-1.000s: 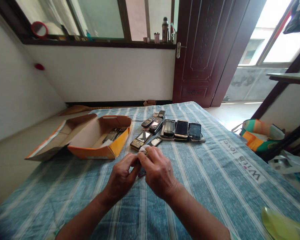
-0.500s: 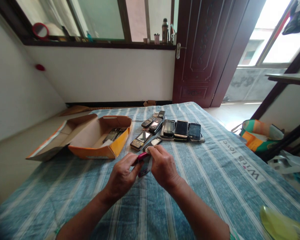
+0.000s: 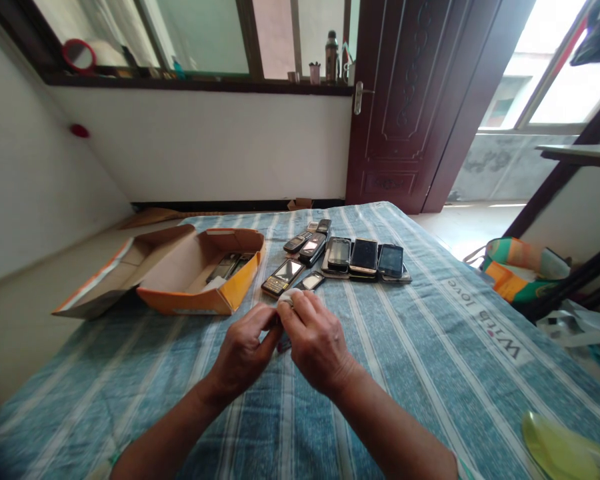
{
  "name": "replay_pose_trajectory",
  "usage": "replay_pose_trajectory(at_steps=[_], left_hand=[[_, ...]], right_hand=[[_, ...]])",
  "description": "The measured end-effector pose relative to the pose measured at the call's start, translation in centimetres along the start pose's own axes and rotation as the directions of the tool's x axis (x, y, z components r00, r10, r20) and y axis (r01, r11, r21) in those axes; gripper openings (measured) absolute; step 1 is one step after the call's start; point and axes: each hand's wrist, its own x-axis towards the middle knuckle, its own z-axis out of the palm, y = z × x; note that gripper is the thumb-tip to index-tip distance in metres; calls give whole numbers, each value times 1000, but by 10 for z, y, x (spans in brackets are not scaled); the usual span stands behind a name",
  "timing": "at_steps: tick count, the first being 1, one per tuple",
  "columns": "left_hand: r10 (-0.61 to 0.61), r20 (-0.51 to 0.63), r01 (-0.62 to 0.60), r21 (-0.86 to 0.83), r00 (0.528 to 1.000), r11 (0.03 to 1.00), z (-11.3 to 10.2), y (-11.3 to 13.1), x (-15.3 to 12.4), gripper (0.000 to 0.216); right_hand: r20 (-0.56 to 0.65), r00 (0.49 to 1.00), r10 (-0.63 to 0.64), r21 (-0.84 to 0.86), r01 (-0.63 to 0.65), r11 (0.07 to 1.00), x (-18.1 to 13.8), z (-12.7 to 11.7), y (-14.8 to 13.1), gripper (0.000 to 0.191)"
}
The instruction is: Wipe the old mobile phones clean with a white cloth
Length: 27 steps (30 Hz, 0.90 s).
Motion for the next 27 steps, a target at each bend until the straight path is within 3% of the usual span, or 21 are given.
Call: replay_pose_trajectory(at_steps=[11,16,22,27], left_hand=[[-8,42,5,75,999,997,1,-4,-1,20],[5,36,-8,83,999,997,0,-4,-1,22],[-30,32,27,78,999,997,0,-5,-1,22],[-59,51,54,93,997,994,-3,-4,1,19]], right_hand=[[25,945,327,92,-328,940,-7,8,33,27],[-37,880,474,312,-441,842,-7,12,34,29],[178,776,605,505,-599,621,-3,13,25,27],[306,725,617,517,-671,532,-7,19,27,29]])
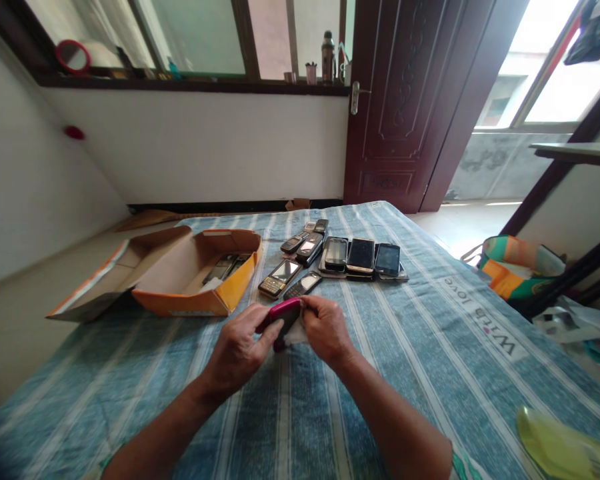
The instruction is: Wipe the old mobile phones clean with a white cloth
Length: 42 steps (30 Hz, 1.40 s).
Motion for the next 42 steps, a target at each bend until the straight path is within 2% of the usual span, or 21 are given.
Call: replay_pose_trajectory(at_steps=[4,7,11,15,19,23,30,37,42], left_hand=[[-44,22,44,9,999,999,-4,-1,3,19],[-59,42,60,-30,997,998,-7,-2,4,18],[-52,4,52,-96,999,994,-5,-2,3,15],[-53,-7,51,-163,999,985,2,-1,0,12],[-85,0,83,-231,996,969,10,-1,-2,9],[-114,11,113,-256,993,960,16,-5,-3,6],[-151,62,160,-181,987,970,14,-15,-10,9],[-209,231,232,-77,950,970,2,-20,-21,8],[-224,276,244,-43,935,969,-3,-16,-24,12]], right_hand=[[33,998,55,22,-56,998,-3,4,5,30],[0,1000,27,10,-27,1000,-5,5,4,29],[-103,988,-114,-86,106,991,-5,5,2,27],[-151,938,-311,-204,278,939,-5,3,1,29],[-85,867,-490,-322,442,837,-8,2,-1,34],[31,814,-580,-449,530,719,-13,6,-2,33],[179,782,-597,-599,568,564,-17,12,1,31],[260,765,-589,-606,605,517,-18,12,4,28],[238,755,-612,-633,598,491,-18,12,10,30]])
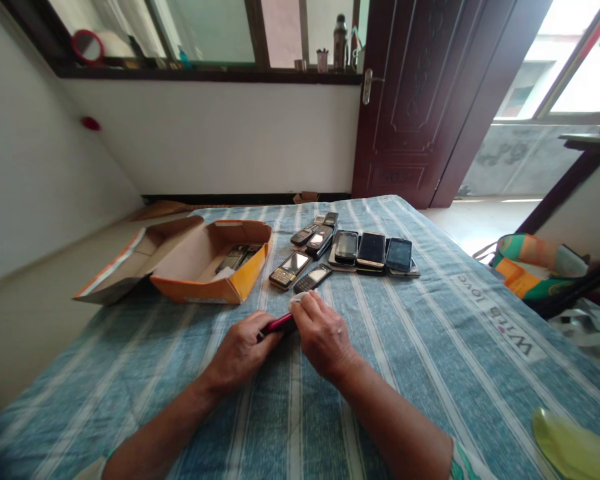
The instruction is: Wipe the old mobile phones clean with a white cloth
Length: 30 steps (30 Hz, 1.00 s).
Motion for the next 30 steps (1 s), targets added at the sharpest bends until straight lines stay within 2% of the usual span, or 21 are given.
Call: replay_pose_trajectory(at_steps=[3,7,11,21,25,27,30], left_hand=[[14,-5,-14,1,1000,1000,1,0,-1,13],[17,-52,-18,-9,999,1000,5,-4,0,16],[22,-83,-24,-31,996,999,6,-5,0,17],[6,-28,-6,-6,1000,1000,4,-1,-1,12],[-1,-31,1,0,1000,1000,4,-1,-1,12],[3,-37,-3,-4,999,1000,5,-1,-1,12],[17,-51,-18,-11,999,1000,8,-3,-1,12]], right_hand=[[-38,999,-17,9,18,1000,-1,1,-5,31],[-60,992,-108,66,112,992,-2,4,-20,30],[-45,988,-150,12,151,988,-4,9,-27,30],[6,1000,-7,-105,8,994,-3,2,9,28],[-39,997,65,-147,-70,987,-2,-2,22,30],[-74,995,67,-121,-75,990,-2,-3,21,30],[-101,995,-17,-46,12,999,-2,0,4,32]])
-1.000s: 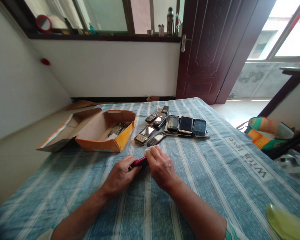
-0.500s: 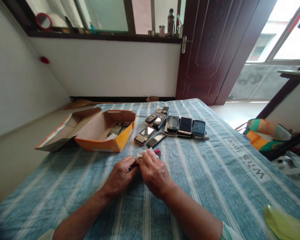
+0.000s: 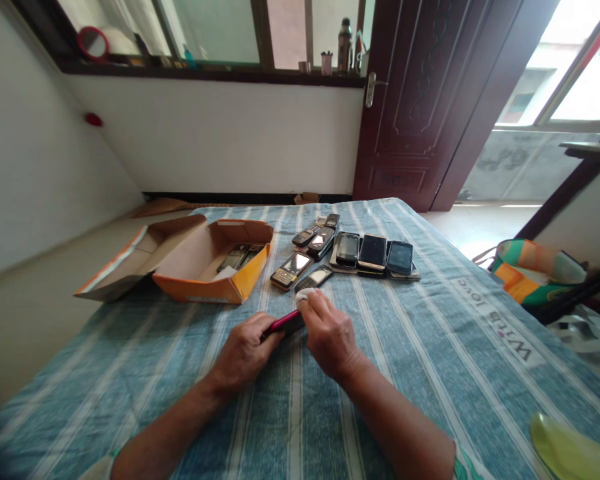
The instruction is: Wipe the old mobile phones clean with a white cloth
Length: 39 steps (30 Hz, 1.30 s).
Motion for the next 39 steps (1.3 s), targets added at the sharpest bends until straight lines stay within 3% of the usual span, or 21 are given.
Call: replay_pose_trajectory(at_steps=[5,15,22,31,39], left_hand=[[10,-54,-10,0,998,1000,3,-4,0,18],[21,-26,-21,-5,999,1000,0,-2,-2,13],[-16,-12,16,17,1000,1000,-2,1,-2,11],[-26,-24,26,0,999,1000,1,0,-3,15],[-17,25,16,39,1000,999,3,2,1,13]], right_hand=[[25,987,-160,12,159,987,-1,6,-29,27],[61,998,-21,-32,23,999,-3,6,3,33],[37,994,105,-25,-104,994,-4,5,21,26],[23,995,-101,50,100,994,-5,5,-8,29],[39,998,-59,39,57,998,-8,7,-2,30]])
